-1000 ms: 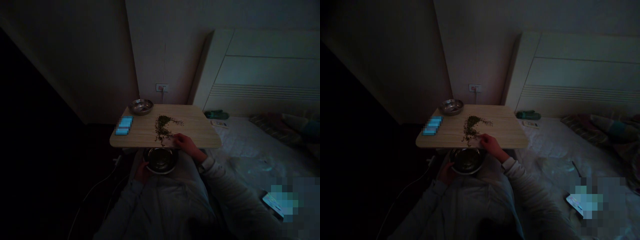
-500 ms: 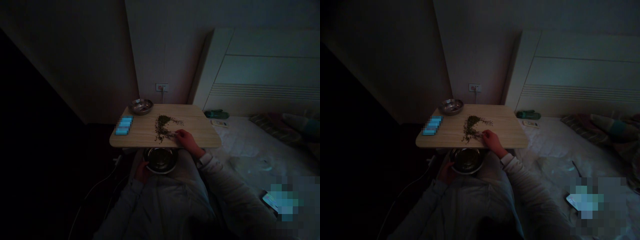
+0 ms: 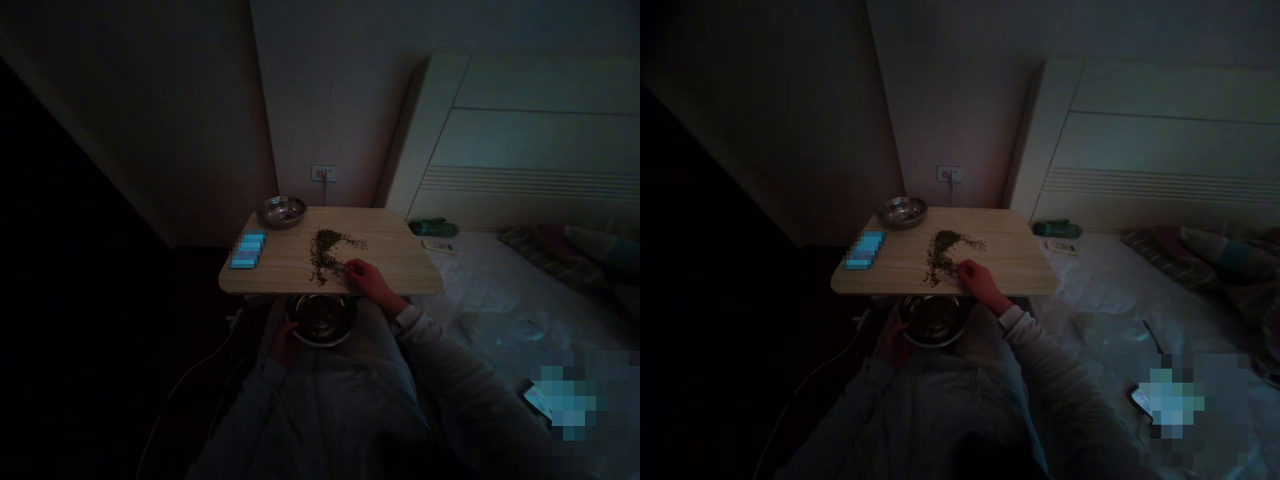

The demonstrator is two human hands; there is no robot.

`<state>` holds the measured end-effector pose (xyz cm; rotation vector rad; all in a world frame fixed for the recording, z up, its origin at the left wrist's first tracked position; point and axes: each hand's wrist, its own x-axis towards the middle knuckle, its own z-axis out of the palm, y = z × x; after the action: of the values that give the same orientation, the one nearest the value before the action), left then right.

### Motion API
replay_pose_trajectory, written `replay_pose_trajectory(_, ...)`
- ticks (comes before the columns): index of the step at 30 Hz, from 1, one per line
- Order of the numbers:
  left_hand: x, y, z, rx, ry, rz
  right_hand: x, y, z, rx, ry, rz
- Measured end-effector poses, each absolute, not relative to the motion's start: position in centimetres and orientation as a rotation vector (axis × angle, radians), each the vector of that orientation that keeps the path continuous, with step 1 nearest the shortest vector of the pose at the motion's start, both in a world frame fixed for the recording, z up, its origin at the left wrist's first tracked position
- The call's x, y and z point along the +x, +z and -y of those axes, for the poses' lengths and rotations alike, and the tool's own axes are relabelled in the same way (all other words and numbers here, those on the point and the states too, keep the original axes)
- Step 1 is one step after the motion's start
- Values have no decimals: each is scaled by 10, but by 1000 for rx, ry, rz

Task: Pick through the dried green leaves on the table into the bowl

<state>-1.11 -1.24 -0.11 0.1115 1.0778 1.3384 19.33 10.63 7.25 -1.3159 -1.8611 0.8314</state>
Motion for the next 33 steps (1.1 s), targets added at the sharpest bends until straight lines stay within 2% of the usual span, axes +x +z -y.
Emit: replay_pose_trajectory(33, -11, -4, 11, 81, 1371, -1028, 189, 79, -96, -1328, 890, 1855)
